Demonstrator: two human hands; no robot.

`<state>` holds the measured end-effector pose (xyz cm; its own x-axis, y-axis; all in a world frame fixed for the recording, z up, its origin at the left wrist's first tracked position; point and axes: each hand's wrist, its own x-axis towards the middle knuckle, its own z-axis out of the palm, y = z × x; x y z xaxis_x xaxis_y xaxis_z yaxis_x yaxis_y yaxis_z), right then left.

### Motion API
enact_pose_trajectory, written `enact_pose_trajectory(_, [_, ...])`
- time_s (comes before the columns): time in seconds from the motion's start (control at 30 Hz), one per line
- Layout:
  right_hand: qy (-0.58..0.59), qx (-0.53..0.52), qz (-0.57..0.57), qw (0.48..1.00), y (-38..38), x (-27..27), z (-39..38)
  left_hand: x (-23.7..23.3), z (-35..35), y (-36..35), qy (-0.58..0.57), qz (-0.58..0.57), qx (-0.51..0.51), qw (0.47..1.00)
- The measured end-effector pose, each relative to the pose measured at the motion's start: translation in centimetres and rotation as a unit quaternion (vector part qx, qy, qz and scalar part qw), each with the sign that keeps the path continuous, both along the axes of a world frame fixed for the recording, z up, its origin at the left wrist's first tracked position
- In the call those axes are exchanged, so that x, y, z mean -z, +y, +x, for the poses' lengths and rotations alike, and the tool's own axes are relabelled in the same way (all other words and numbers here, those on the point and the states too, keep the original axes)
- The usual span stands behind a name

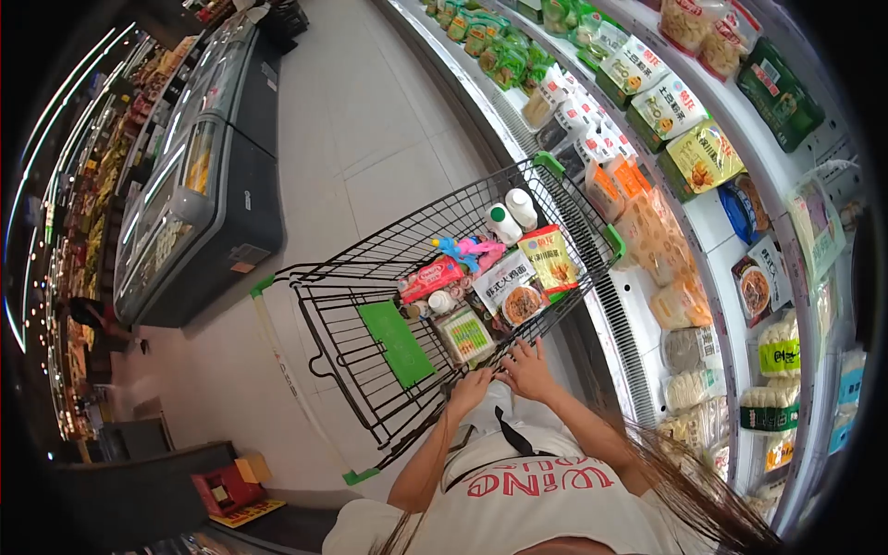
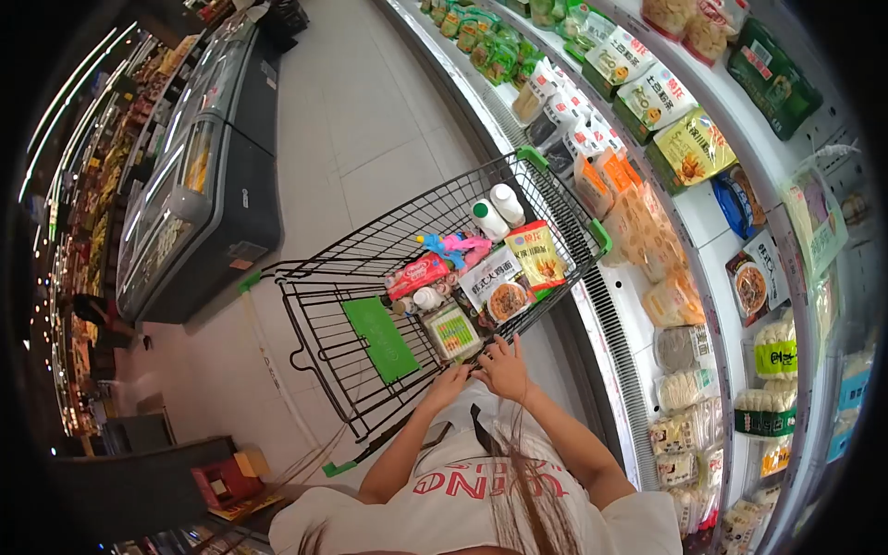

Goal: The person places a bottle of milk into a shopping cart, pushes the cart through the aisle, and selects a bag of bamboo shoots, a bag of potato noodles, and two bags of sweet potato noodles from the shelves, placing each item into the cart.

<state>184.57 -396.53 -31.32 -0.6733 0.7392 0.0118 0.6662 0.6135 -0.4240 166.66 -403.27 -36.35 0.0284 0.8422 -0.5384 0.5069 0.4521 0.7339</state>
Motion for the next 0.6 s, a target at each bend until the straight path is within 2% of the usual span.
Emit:
enact_pose_trajectory(0.07, [0.033, -0.012, 0.012, 0.999, -0.2, 0.6, 0.3, -1.4, 0.6, 0.1, 0.042, 0.041, -0.020, 0.998])
enact_pose_trajectory(0.2, [0.018, -0.010, 0.010, 1.000, -1.0, 0.5, -0.3, -3.5, 1.9, -1.2, 0.147, 0.101, -0.056, 0.982])
enact_pose_trajectory(0.27, [0.013, -0.004, 0.030, 0.999, -1.1, 1.3, 0.0, -4.5, 2.2, -1.2, 0.179, 0.097, -0.053, 0.978])
enact_pose_trajectory(0.3, [0.007, -0.012, -0.014, 1.000, -1.5, 1.4, -0.4, -4.8, 2.7, -1.3, 0.189, 0.095, -0.053, 0.976])
enact_pose_trajectory(0.43, [0.047, -0.008, 0.010, 0.999, -4.5, 1.0, -1.8, -4.2, 1.8, -2.6, 0.183, 0.052, -0.055, 0.980])
enact_pose_trajectory(0.53, [0.107, 0.020, -0.003, 0.994, -5.3, 1.4, -2.3, -6.9, 2.2, -7.3, 0.329, 0.049, -0.124, 0.935])
enact_pose_trajectory(0.6, [0.094, 0.018, 0.022, 0.995, -5.4, 1.5, -2.3, -6.6, 1.0, -9.3, 0.342, 0.028, -0.147, 0.928])
